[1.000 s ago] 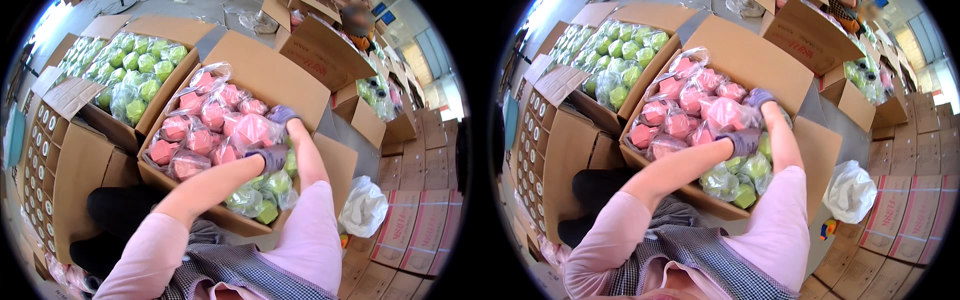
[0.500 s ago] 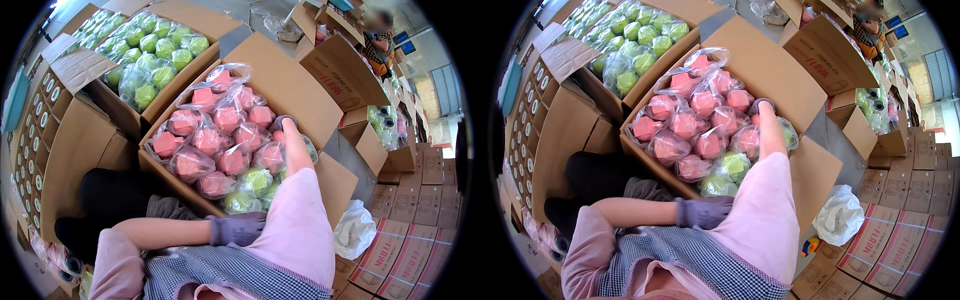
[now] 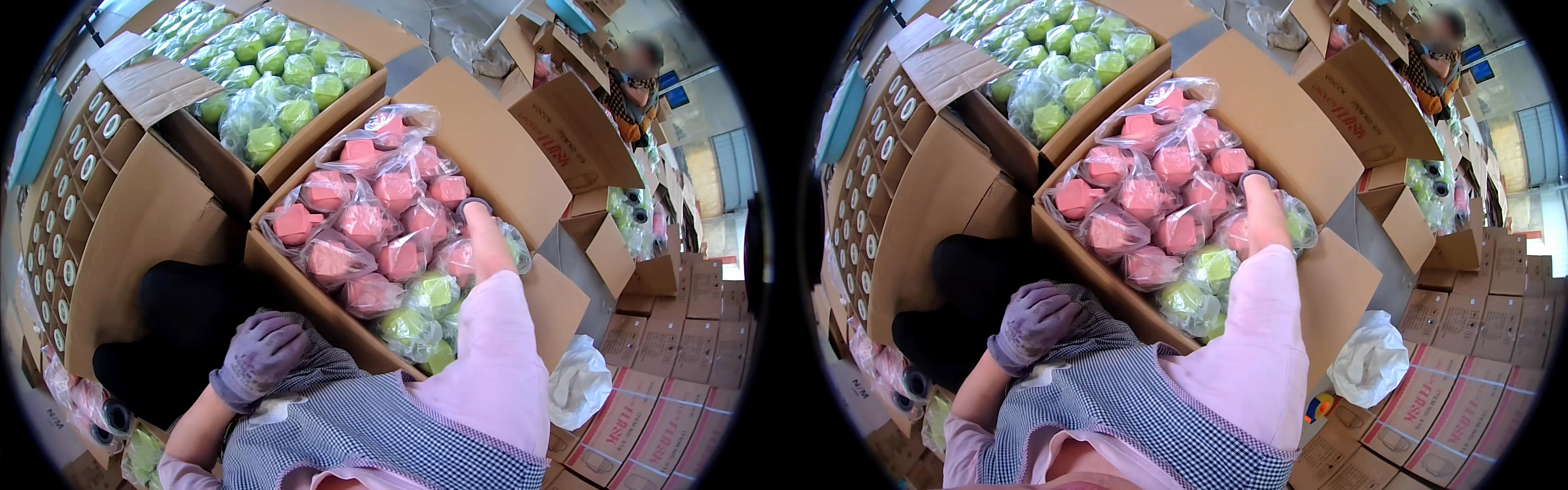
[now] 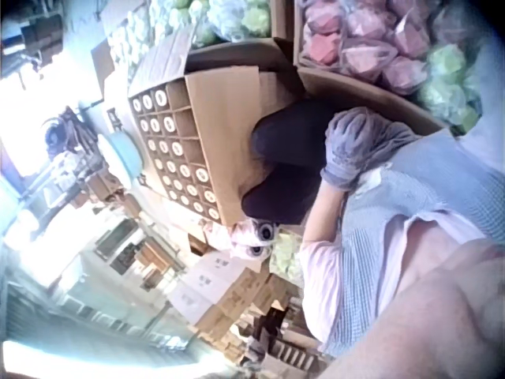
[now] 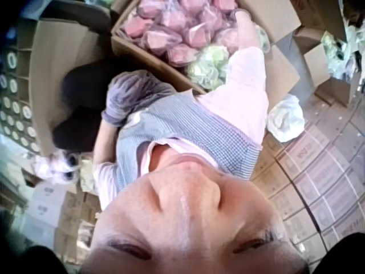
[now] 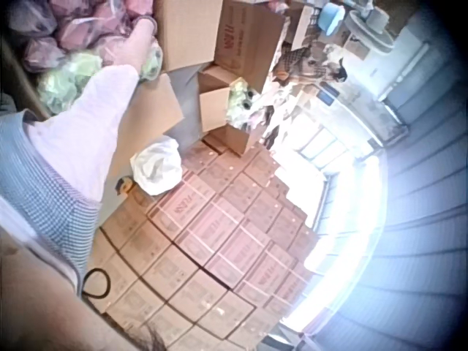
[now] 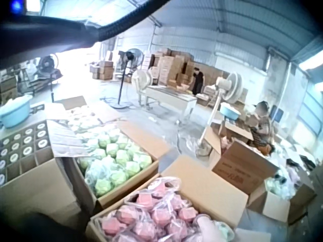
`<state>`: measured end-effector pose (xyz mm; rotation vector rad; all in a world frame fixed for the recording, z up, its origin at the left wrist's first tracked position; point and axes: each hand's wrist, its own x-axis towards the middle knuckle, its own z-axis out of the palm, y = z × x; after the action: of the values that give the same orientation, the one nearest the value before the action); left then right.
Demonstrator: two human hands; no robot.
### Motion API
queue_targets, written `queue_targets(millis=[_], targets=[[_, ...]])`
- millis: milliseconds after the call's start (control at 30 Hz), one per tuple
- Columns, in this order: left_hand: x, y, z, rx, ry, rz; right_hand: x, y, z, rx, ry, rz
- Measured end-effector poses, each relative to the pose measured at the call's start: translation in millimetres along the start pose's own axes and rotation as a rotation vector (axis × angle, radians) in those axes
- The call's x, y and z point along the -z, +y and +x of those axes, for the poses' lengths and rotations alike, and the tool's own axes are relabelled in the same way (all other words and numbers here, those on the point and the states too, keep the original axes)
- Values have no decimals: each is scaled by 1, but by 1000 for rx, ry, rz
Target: The person assembles plastic cups by inserting a metal cylinder into the cup body and screwing on a lid. They handle both green and pink cups, placing the finished units into a cardboard box.
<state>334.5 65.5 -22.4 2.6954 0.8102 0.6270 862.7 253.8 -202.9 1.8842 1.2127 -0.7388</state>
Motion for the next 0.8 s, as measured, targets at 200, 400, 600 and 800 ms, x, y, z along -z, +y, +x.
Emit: queue_targets(millis=[200,400,600,800], targets=[[25,-10,-21,90,57,27,-2,97,-19,132,391,344],[28,-5,-17,106,35,61,-51,80,-47,-37,529,61],[18,-4,-17,40,13,16,-106,69,-7,239,302,-169],[17,-3,-21,58,14,3,-123,40,-29,246,348,-266]])
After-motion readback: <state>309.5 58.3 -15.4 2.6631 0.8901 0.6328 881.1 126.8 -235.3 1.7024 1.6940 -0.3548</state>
